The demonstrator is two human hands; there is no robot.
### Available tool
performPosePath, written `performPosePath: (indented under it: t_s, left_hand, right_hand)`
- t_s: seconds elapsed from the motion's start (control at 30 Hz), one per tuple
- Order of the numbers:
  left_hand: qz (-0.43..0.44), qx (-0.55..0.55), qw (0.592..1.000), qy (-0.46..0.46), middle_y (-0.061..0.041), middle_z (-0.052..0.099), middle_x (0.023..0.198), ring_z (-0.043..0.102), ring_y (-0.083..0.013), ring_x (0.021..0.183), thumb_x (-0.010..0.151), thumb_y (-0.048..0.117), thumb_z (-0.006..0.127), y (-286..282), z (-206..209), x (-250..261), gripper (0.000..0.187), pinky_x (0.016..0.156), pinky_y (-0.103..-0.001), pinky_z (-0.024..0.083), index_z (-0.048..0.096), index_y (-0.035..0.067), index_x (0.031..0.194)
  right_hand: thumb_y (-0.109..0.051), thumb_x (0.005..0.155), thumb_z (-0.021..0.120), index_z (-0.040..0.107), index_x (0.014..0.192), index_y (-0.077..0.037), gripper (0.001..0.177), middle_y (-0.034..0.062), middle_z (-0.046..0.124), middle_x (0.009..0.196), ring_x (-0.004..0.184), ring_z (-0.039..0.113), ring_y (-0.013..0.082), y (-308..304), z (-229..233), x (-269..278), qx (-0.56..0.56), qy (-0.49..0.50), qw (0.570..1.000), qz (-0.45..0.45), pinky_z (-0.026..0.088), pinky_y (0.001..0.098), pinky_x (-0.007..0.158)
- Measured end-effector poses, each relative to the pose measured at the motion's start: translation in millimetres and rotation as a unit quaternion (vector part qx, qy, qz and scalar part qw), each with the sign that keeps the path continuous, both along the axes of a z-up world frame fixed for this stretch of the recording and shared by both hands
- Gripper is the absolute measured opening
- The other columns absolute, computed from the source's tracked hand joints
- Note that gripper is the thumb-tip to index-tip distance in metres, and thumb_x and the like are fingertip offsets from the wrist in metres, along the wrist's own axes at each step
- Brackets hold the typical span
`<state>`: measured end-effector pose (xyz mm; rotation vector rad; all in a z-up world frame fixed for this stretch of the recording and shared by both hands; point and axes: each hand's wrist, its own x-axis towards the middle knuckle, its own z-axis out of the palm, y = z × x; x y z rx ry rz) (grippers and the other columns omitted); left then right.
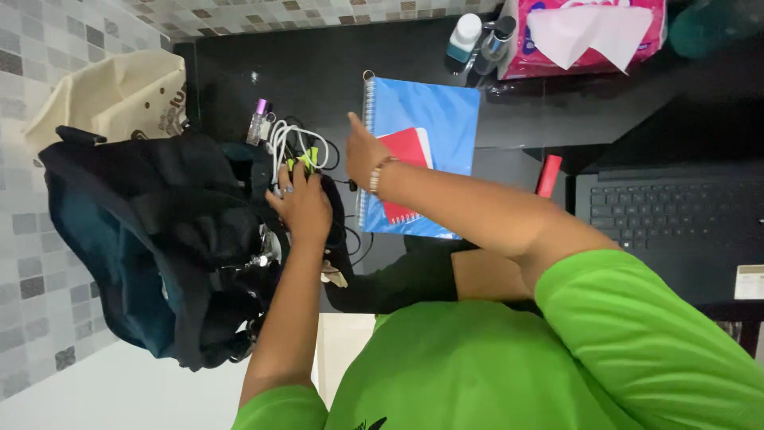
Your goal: Organize and clear various items from a desk surface, including notebooks, electronics, and personal accessories.
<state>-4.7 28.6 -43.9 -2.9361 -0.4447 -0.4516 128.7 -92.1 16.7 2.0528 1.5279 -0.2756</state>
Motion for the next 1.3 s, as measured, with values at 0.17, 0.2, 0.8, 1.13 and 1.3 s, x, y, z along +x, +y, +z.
performPosePath:
  t_s: [0.17,0.2,0.8,1.13,1.3]
  left_hand:
    - [0.010,-0.030,0.999,-0.005,-0.007,0.061,0.138,0.046,-0.0381,0.137,0.083,0.021,0.072,-16.4,11.0,-1.0,0.020,0.095,-0.067,0.034,0.074,0.021,0.103]
    - [0.022,-0.038,0.999,-0.019,-0.009,0.062,0.137,0.046,-0.0395,0.137,0.083,0.020,0.072,-22.3,13.1,1.1,0.018,0.098,-0.068,0.032,0.075,0.019,0.101]
    - [-0.104,-0.153,0.980,0.074,-0.013,0.047,0.158,0.048,-0.0438,0.140,0.100,0.049,0.053,-11.5,-12.8,194.7,0.063,0.113,-0.073,0.023,0.054,0.008,0.148]
    - [0.057,-0.149,0.983,0.090,-0.022,0.035,0.162,0.033,-0.0456,0.148,0.094,0.038,0.064,-56.6,18.6,127.3,0.065,0.117,-0.071,0.020,0.054,0.006,0.149]
    - [-0.051,-0.305,0.949,0.056,-0.021,0.042,0.156,0.044,-0.0451,0.139,0.074,0.026,0.069,-115.6,23.4,32.7,0.077,0.111,-0.065,0.034,0.051,0.008,0.147]
  right_hand:
    - [-0.015,0.091,0.069,0.074,0.115,-0.022,0.025,0.0103,0.065,0.125,0.127,0.055,0.0351,-70.8,-58.3,22.9,0.376,0.058,0.924,-0.037,0.030,0.0692,0.112]
    - [-0.020,0.094,0.067,0.068,0.126,-0.023,0.031,0.0160,0.059,0.140,0.132,0.053,0.0390,-85.3,-82.4,28.7,0.476,0.056,0.877,-0.042,0.036,0.0704,0.105]
    - [-0.033,0.079,0.087,0.046,0.154,-0.006,0.089,0.0204,0.045,0.124,0.118,0.054,0.0462,-159.2,-63.3,-4.5,0.454,0.182,0.620,-0.613,0.046,0.0492,0.101]
    - [-0.065,0.081,0.070,0.054,0.149,-0.018,0.084,0.0199,0.043,0.145,0.125,0.047,0.0425,-126.8,-49.8,-22.0,0.440,0.101,0.794,-0.406,0.035,0.0510,0.098]
    - [-0.069,0.060,0.078,0.041,0.155,-0.023,0.112,0.0136,0.046,0.146,0.133,0.044,0.0389,-117.2,-44.0,26.8,0.334,0.168,0.862,-0.342,0.032,0.0597,0.106]
